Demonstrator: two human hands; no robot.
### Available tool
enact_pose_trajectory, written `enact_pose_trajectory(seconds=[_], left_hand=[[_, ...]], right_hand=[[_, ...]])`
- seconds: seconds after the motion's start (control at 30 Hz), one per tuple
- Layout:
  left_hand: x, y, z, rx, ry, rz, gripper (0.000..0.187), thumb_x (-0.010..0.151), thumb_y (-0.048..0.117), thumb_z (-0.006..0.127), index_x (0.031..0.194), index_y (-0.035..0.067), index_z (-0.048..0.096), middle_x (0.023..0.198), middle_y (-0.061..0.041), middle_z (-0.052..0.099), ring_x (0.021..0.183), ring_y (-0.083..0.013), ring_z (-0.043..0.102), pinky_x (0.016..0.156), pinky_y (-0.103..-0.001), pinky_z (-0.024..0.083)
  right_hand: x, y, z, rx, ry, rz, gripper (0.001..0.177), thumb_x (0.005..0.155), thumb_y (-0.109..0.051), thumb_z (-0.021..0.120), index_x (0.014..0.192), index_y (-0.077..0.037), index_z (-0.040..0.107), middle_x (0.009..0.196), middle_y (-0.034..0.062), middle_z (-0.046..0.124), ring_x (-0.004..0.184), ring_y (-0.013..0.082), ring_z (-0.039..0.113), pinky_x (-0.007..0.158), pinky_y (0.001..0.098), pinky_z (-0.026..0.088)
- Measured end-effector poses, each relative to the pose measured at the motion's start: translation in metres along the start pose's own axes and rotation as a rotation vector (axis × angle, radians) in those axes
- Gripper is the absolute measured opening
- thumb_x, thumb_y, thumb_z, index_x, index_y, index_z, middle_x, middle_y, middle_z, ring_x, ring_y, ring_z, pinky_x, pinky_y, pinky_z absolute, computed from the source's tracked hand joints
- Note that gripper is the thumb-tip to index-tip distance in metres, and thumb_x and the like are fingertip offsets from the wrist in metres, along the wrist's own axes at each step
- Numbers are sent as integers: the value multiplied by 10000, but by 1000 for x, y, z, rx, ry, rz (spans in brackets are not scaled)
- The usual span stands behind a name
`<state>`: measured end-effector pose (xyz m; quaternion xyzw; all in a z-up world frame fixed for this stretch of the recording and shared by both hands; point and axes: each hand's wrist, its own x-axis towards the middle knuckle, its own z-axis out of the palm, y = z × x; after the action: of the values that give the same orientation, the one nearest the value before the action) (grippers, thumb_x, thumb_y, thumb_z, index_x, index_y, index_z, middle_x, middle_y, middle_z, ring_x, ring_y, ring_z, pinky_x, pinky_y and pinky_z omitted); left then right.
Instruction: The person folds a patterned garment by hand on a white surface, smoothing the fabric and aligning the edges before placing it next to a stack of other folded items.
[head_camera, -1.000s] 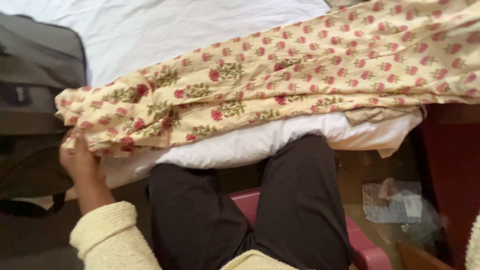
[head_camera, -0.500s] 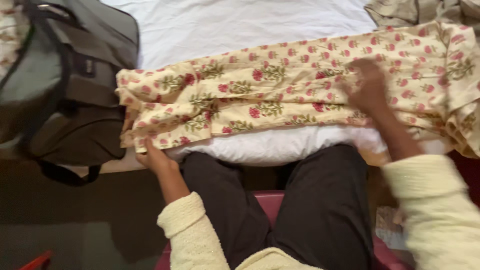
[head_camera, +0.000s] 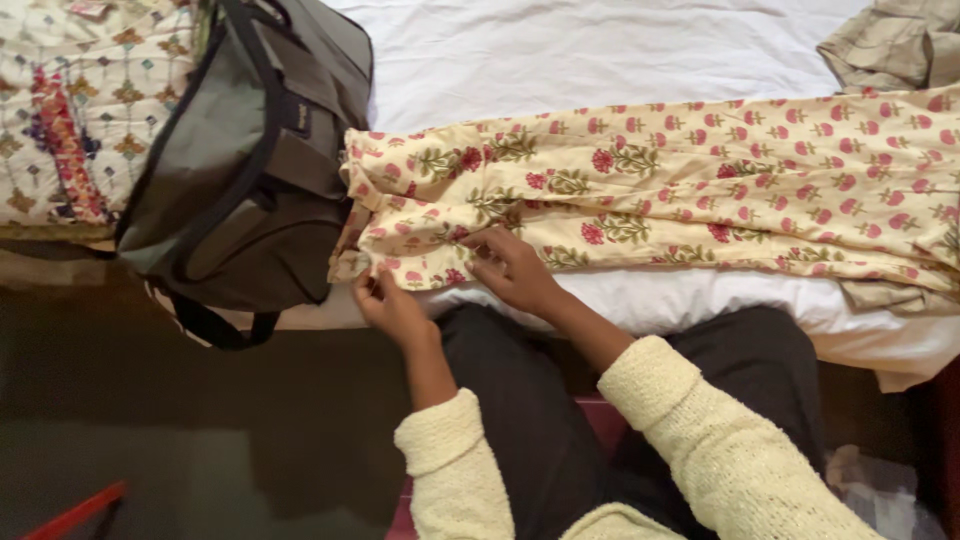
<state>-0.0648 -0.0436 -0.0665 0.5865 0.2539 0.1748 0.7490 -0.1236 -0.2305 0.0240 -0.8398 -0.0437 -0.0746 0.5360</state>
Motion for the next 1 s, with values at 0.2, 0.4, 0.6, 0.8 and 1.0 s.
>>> enact_pose_trajectory(seconds=[0.2,0.4,0.6,0.8,1.0], left_hand=[[-71,43,38,-122,-632,-98,96,1030,53,629,1121,25,624,1114,-110,689,982,-219,630,861,-381,525],[-149,91,62,389,-1072,802,199,949,100,687,1144,71,665,1251,-114,691,1292,-348,624,1086,-464,481],[-151,72,68,378,-1102,786,296,901,112,757,1183,70,679,1286,-149,667,1308,-368,577,1082,-475,452],[-91,11,66,246,-464,143,409,899,124,710,1286,64,590,1295,-117,514,1059,-250,581,888,-409,552],[-71,-7,60,476,-156,250,480,859,148,755,1280,45,548,1339,-172,384,1038,-287,531,933,-438,483]], right_hand=[[22,-1,7,826,104,572,479,935,-226,658,1386,-163,510,1220,42,654,1098,229,673,932,359,584],[-25,41,-94,653,238,668,293,1017,-98,631,1252,59,553,1012,143,687,861,211,638,765,383,533],[-73,82,-149,691,376,521,376,924,5,583,1298,-16,620,1021,37,705,883,97,639,765,229,533],[-70,94,-172,719,581,352,337,994,22,578,1330,20,595,1119,36,699,924,51,647,829,184,530],[-71,83,-175,316,472,613,660,875,-14,608,1487,-218,472,893,79,596,645,82,555,546,291,554]])
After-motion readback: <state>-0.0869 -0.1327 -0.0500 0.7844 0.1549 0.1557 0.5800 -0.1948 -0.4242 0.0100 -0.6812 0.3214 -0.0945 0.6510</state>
